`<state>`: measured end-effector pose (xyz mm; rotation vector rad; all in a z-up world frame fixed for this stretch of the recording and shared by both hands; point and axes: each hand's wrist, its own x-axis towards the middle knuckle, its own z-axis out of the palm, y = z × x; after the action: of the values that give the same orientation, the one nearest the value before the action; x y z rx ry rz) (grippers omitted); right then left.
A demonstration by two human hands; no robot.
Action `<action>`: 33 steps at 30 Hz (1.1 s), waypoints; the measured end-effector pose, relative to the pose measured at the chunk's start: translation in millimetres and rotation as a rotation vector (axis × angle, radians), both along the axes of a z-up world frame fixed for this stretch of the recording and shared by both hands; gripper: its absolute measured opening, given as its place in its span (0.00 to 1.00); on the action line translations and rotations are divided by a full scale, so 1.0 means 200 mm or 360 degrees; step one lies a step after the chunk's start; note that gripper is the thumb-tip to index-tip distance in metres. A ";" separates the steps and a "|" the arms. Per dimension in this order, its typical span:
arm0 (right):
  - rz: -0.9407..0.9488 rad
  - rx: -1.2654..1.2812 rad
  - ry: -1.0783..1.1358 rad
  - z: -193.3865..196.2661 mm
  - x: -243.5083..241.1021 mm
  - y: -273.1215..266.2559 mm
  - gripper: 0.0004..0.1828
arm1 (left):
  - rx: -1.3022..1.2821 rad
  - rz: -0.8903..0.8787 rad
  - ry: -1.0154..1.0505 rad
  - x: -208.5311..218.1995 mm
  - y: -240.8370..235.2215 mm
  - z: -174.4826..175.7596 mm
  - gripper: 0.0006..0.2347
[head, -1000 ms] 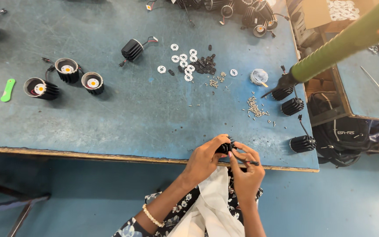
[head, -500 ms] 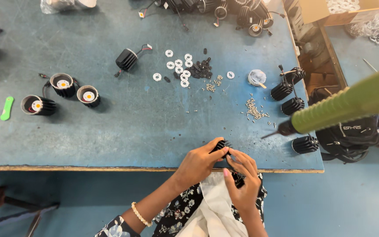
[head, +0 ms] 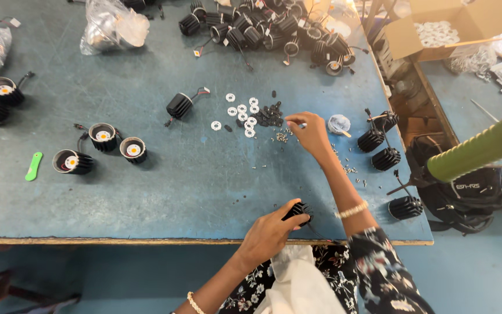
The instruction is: The person assembles LED light fixtures by placing circular components into a heat sink housing, picking up small screws from a pile, and then using a power screwdriver and a manual screwdriver to secure the components.
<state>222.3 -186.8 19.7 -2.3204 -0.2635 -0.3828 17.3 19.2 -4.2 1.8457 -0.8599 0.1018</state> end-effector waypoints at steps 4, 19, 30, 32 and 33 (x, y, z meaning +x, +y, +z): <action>0.0135 -0.0147 -0.0081 -0.14 0.22 -0.05 0.10 | 0.0043 0.0039 0.0031 0.00 -0.01 -0.01 0.14; 0.0319 -0.0394 -0.0179 -0.09 0.18 0.20 0.08 | 0.0082 -0.0028 0.0090 0.02 0.00 0.01 0.10; 0.0090 0.0416 0.0276 0.21 -0.70 0.05 0.10 | 0.0033 -0.0009 -0.0266 0.04 0.00 0.01 0.18; 0.0006 0.0619 0.0419 0.21 -0.90 0.03 0.10 | 0.0063 -0.0019 -0.0250 0.04 0.00 0.01 0.18; -0.0053 0.0714 0.0473 0.20 -0.97 0.03 0.10 | 0.0067 -0.0022 -0.0243 0.04 0.00 0.01 0.17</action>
<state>28.9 -181.5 60.0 -1.9061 0.0097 -0.0940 25.2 19.9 -1.9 1.8896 -0.9868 0.2201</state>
